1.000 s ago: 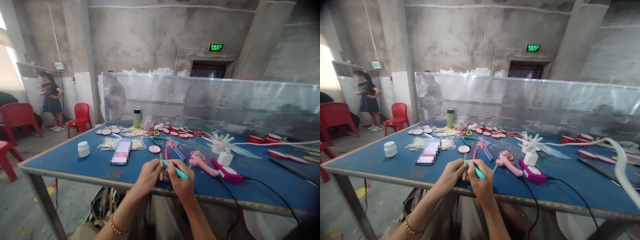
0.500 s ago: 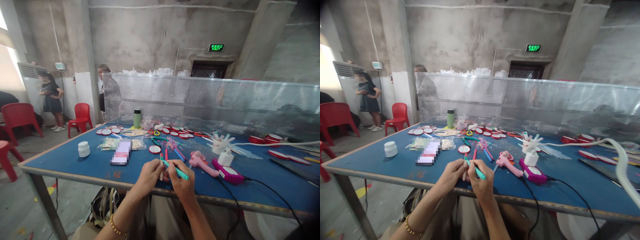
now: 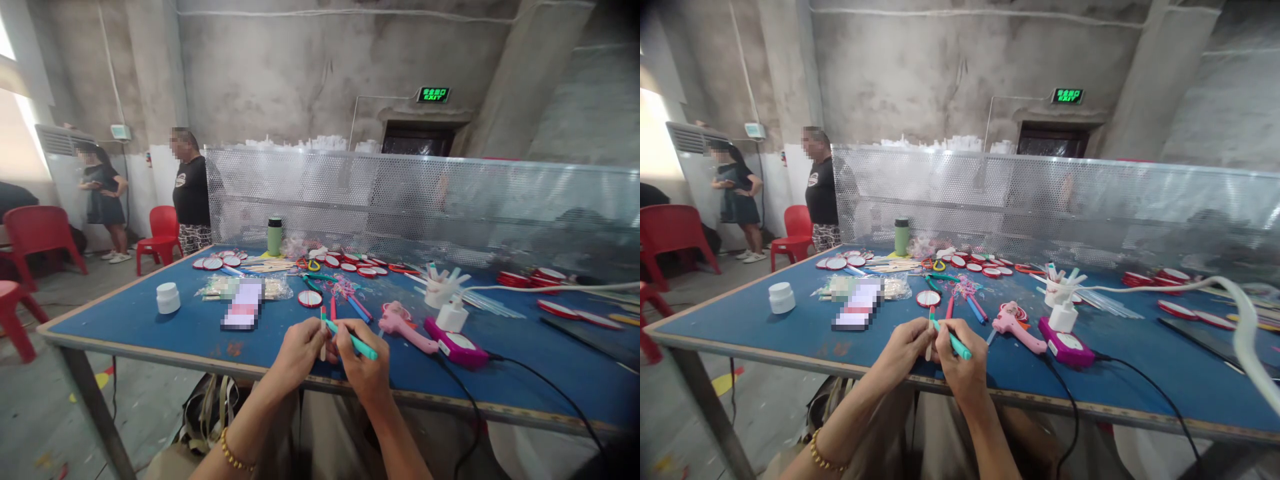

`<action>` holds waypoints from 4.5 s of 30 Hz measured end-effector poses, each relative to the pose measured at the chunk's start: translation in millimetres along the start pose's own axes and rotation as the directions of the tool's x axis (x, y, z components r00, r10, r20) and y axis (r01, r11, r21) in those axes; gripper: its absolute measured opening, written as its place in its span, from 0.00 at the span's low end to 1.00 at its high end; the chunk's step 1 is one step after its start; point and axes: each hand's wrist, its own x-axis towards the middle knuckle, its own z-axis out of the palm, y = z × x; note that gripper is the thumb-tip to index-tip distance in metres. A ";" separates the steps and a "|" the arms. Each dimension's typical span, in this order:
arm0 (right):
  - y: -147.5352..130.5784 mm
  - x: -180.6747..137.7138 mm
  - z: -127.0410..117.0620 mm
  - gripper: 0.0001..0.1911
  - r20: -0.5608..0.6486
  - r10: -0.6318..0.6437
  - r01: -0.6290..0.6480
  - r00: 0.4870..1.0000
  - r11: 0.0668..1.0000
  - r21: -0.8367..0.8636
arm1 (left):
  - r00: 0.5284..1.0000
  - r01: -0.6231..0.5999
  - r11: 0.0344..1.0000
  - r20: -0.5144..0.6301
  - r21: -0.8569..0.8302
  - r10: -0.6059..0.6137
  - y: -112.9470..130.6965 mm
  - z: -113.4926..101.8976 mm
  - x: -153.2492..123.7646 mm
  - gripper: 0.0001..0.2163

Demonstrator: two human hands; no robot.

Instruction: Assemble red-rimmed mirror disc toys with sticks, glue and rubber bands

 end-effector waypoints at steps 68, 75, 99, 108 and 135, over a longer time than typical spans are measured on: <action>-3.7 1.1 -1.9 0.11 -0.013 -0.005 0.005 1.000 1.000 -0.009 | 1.000 0.000 0.999 0.000 0.036 0.000 4.5 -0.8 -0.5 0.17; -2.8 0.3 -2.6 0.11 0.002 -0.001 0.001 1.000 1.000 -0.001 | 1.000 -0.004 1.000 -0.008 0.017 0.004 3.3 -0.2 -0.4 0.16; -1.5 -0.8 -1.2 0.11 0.023 0.012 -0.012 1.000 1.000 0.008 | 1.000 -0.004 0.998 -0.016 0.064 0.005 2.4 -0.3 -1.0 0.16; -1.6 0.8 -1.5 0.11 0.029 0.011 -0.012 1.000 1.000 0.016 | 1.000 -0.005 0.995 -0.023 0.097 0.007 -0.5 -0.6 1.2 0.17; -1.7 0.2 -1.0 0.10 0.015 0.004 -0.004 1.000 1.000 0.012 | 1.000 -0.019 0.998 -0.008 0.053 0.019 3.1 -0.9 0.4 0.17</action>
